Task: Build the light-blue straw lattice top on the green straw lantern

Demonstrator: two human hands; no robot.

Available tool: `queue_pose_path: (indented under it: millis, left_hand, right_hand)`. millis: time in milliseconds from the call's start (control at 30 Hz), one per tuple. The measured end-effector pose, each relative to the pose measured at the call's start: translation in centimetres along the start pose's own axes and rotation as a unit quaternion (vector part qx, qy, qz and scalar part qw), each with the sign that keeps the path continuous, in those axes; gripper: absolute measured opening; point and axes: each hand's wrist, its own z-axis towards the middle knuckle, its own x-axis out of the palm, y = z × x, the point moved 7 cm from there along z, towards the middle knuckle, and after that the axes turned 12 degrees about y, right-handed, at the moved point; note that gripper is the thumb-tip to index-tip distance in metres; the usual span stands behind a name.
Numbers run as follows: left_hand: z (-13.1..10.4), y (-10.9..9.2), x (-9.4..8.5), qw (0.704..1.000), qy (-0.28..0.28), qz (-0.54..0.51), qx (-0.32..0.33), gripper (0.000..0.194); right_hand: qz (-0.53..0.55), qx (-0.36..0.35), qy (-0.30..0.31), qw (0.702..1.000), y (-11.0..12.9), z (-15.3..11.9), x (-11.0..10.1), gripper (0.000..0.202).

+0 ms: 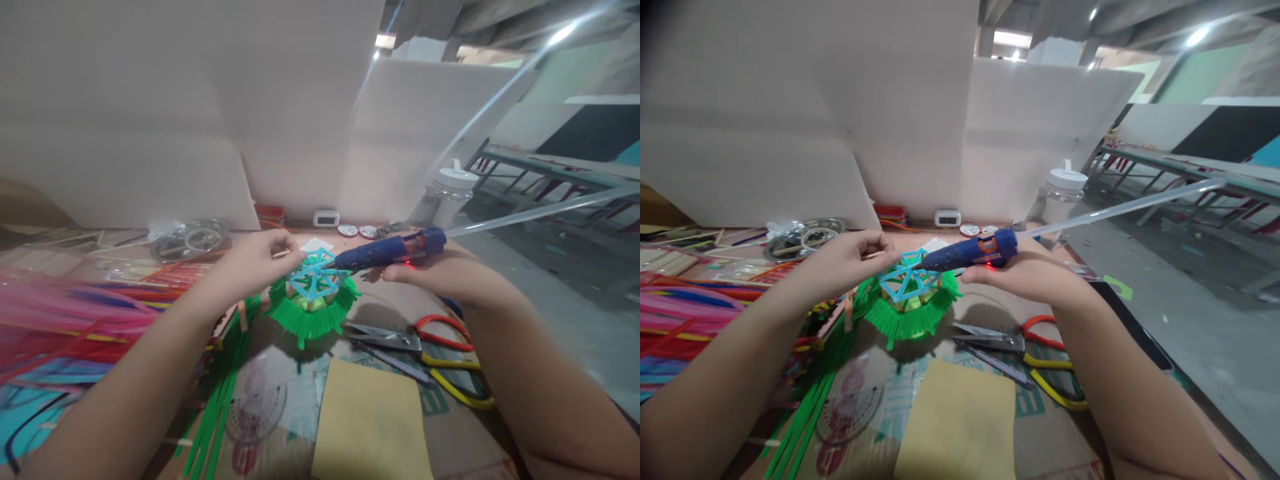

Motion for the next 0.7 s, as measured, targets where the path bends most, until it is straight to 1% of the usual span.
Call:
queue_pose_path:
  millis: [67, 133, 233, 300, 400, 500, 600, 700]
  left_hand:
    - [0.2, 0.5, -0.1, 1.0, 0.003, 0.004, -0.008, 0.042]
    - [0.5, 1.1, 0.0, 1.0, 0.014, 0.004, -0.015, 0.046]
    - [1.0, 1.2, 0.5, 0.999, 0.045, 0.018, 0.017, 0.046]
    - [1.1, 0.8, 0.7, 0.997, 0.051, 0.034, 0.045, 0.047]
    - [0.8, 0.3, 0.6, 0.998, 0.038, 0.025, 0.043, 0.047]
    - [0.1, -0.3, 0.4, 0.999, 0.027, 0.001, 0.026, 0.045]
    - [-0.6, -1.0, 0.1, 1.0, 0.01, 0.007, 0.016, 0.045]
    - [-1.0, -1.3, -0.2, 0.999, -0.013, 0.032, 0.015, 0.045]
  right_hand:
    - [-0.004, 0.011, 0.006, 1.0, -0.1, -0.1, 0.1, 0.039]
    - [0.0, 0.023, -0.003, 1.0, -0.3, -0.1, 0.1, 0.042]
    - [0.001, 0.027, -0.022, 0.999, -0.3, -0.1, 0.0, 0.052]
    - [0.004, 0.011, -0.023, 1.0, 0.0, 0.0, 0.0, 0.049]
    - [0.009, -0.007, -0.012, 1.0, 0.3, 0.1, 0.3, 0.042]
    - [0.005, -0.02, -0.012, 1.0, 0.4, 0.1, 0.3, 0.045]
    - [-0.012, -0.006, -0.027, 1.0, -0.1, 0.0, 0.3, 0.05]
    - [-0.035, 0.008, -0.025, 0.999, -0.6, 0.0, 0.4, 0.048]
